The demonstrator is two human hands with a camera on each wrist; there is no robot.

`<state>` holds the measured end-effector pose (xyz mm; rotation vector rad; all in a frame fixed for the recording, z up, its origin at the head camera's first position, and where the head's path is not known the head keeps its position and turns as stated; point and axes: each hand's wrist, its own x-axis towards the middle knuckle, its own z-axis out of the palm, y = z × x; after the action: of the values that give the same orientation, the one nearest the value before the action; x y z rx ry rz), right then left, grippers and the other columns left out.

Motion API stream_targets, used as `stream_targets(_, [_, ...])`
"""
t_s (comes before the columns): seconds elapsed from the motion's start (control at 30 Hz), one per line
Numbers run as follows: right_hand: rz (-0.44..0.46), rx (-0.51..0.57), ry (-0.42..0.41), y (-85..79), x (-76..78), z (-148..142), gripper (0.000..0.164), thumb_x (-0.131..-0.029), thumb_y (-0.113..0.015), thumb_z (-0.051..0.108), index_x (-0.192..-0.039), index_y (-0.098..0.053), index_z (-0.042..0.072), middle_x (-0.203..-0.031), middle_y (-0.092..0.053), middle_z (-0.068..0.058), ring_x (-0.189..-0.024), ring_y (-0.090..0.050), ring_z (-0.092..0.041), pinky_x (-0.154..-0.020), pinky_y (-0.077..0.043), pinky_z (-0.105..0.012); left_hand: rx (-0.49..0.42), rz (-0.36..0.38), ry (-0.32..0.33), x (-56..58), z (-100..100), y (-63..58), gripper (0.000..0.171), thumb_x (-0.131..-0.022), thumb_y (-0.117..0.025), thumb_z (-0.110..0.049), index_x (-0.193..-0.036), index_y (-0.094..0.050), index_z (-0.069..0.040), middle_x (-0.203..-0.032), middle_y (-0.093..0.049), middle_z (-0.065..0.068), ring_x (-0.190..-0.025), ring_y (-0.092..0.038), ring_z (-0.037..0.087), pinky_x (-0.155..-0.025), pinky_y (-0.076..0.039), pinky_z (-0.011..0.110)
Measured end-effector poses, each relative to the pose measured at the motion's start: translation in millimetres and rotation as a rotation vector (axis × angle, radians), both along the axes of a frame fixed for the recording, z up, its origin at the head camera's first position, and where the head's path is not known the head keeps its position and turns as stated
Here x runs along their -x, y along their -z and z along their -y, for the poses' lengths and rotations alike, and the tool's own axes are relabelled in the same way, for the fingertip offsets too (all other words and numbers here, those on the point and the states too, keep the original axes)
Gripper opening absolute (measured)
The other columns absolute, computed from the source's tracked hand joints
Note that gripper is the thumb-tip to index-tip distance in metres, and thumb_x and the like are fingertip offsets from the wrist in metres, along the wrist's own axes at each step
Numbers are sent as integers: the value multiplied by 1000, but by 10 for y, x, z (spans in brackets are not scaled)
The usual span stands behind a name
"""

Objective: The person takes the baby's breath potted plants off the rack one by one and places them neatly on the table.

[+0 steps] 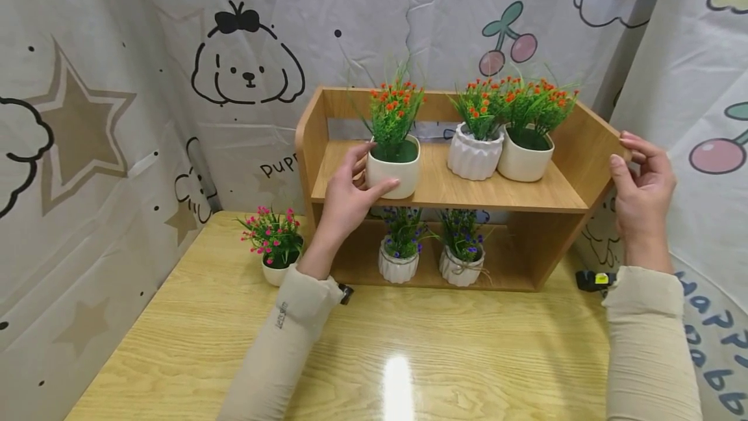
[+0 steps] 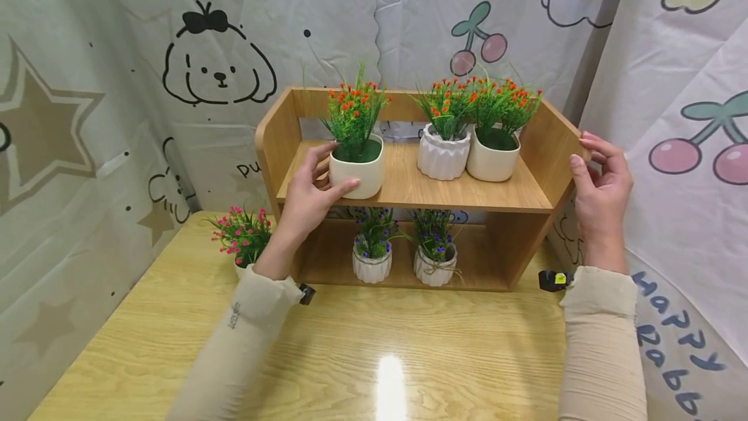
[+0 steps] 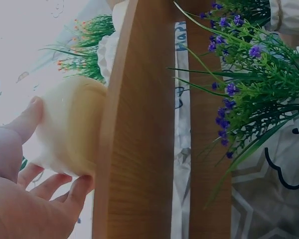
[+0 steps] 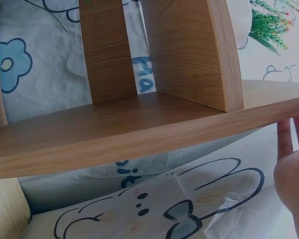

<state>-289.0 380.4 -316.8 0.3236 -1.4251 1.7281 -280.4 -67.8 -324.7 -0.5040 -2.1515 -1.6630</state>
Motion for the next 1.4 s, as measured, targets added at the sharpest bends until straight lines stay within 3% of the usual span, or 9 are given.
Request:
stream_targets(0.57, [32, -49, 49, -19, -44, -28, 29, -94, -66, -7, -123, -69, -2, -135, -66, -11, -112, -57, -16, -90, -46, -22, 22, -83, 15, -438, 258, -81, 75, -84, -89, -22, -149, -52, -19, -160, -48, 3, -141, -55, 25, -108, -53, 44])
stream_targets(1.0, [24, -35, 28, -27, -12, -7, 29, -94, -65, -9, -122, -69, -2, -134, -66, -10, -113, -58, -16, -91, -46, -23, 69, -38, -82, -885, 801, -77, 79, -84, -88, -14, -151, -47, -16, -155, -51, 4, -141, -54, 29, -110, -53, 44])
stream_targets(1.23, [23, -30, 21, -20, -18, 10, 28, -94, -65, -9, -121, -69, -3, -133, -66, -10, -111, -58, -16, -88, -47, -21, 102, -15, -159, -1141, 1118, -8, 77, -85, -87, -11, -151, -48, -17, -150, -56, 3, -133, -61, 29, -99, -52, 13])
stream_targets(1.4, [45, -56, 29, -15, -43, -9, 29, -95, -66, -6, -124, -68, -2, -135, -65, -9, -113, -56, -16, -90, -47, -21, 128, -32, -223, -1252, 1331, 89, 79, -81, -88, -4, -150, -50, -16, -147, -56, 2, -131, -60, 11, -99, -49, 9])
